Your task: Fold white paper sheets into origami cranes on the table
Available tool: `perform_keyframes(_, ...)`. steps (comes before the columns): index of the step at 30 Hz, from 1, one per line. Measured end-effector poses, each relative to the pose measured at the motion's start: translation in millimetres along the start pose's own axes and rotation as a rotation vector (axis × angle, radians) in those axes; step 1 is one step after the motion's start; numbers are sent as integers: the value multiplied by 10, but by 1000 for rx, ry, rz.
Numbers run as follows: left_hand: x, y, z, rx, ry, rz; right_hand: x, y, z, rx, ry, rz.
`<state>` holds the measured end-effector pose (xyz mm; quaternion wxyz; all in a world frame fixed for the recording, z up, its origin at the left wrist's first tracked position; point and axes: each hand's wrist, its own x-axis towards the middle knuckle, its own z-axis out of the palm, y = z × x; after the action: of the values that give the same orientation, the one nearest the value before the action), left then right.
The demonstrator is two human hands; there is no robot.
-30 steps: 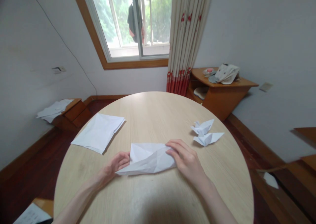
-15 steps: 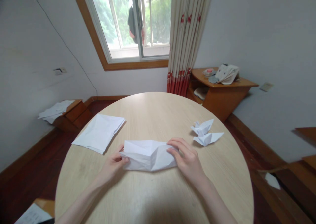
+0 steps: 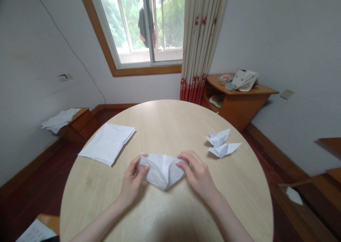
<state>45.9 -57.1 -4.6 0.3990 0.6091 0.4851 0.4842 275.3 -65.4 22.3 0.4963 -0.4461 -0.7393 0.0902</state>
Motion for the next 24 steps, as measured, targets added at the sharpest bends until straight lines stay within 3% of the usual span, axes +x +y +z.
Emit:
perform_keyframes(5,-44,-45,117,-255,-5,-104,-49,27,54,60,36,126)
perform_keyframes(10,-42,-112,174,-324,0,-156,-82,37,152,360,69,376)
perform_keyframes(15,-41,-127,192,-363,38,-176,-54,-60,199,618,-29,570)
perform_keyframes(19,-65,-106,195,-402,49,-188,-58,-96,205,616,-192,571)
perform_keyframes(24,-100,-133,198,-393,57,-170,-106,-20,230,517,-258,456)
